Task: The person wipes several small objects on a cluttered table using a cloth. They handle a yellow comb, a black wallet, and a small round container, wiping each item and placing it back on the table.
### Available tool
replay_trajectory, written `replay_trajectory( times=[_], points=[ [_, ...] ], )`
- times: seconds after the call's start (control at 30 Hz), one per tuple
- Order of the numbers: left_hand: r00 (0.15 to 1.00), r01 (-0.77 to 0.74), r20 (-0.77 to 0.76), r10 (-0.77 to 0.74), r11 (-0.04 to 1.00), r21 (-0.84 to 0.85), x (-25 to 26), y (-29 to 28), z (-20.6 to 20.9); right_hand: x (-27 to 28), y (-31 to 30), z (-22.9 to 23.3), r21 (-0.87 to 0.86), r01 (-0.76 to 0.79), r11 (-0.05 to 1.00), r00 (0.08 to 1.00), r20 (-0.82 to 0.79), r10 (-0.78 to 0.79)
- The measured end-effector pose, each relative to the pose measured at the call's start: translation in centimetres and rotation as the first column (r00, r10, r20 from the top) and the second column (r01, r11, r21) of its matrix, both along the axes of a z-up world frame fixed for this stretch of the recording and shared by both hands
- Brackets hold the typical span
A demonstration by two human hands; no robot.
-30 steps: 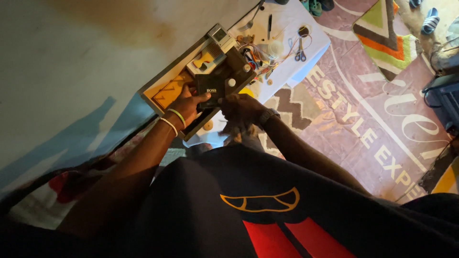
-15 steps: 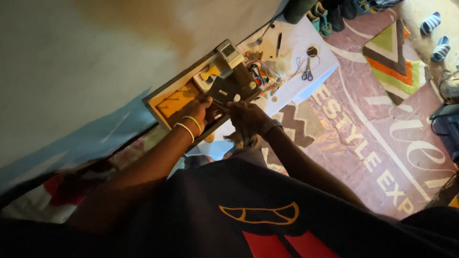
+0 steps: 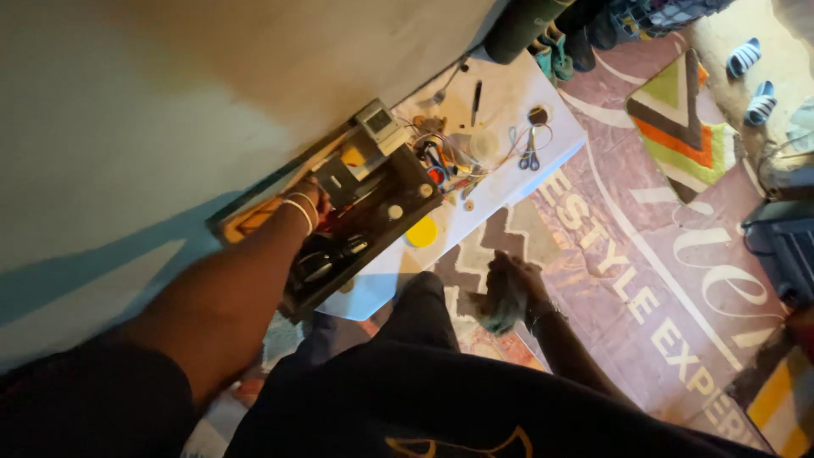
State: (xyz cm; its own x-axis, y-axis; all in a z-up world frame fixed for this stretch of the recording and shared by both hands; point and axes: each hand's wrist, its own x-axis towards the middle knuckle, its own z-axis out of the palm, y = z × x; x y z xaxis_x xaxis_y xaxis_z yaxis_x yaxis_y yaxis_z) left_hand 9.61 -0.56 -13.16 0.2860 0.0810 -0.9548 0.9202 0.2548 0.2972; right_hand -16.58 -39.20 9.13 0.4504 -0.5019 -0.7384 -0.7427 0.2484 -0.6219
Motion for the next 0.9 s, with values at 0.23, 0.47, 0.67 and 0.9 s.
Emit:
replay_trajectory(
  times=[0.23, 0.47, 0.67, 0.9],
  points=[
    [0.996, -0.004, -0.089, 0.003, 1.0, -0.008, 4.7, -2.5, -8.3, -1.4, 1.3, -1.1, -0.093, -0.431, 0.897, 0.854, -0.362, 0.373],
    [0.954, -0.251, -0.188, 0.232, 0.965, -0.082, 10.6, -4.9, -21.3, -4.4, 0.0, -6.3, -0.071, -0.414, 0.908, 0.887, -0.254, 0.385],
    [0.995, -0.104, -0.018, 0.103, 0.992, -0.069, 11.4, -6.8, -17.2, -3.8, 0.1, -6.4, -0.031, -0.335, 0.942, 0.888, -0.344, 0.304],
    [0.998, 0.023, 0.052, -0.02, 0.998, -0.05, 9.3, -8.9, -7.5, -3.5, -0.5, -6.2, -0.051, -0.328, 0.943, 0.923, -0.229, 0.309]
  ],
)
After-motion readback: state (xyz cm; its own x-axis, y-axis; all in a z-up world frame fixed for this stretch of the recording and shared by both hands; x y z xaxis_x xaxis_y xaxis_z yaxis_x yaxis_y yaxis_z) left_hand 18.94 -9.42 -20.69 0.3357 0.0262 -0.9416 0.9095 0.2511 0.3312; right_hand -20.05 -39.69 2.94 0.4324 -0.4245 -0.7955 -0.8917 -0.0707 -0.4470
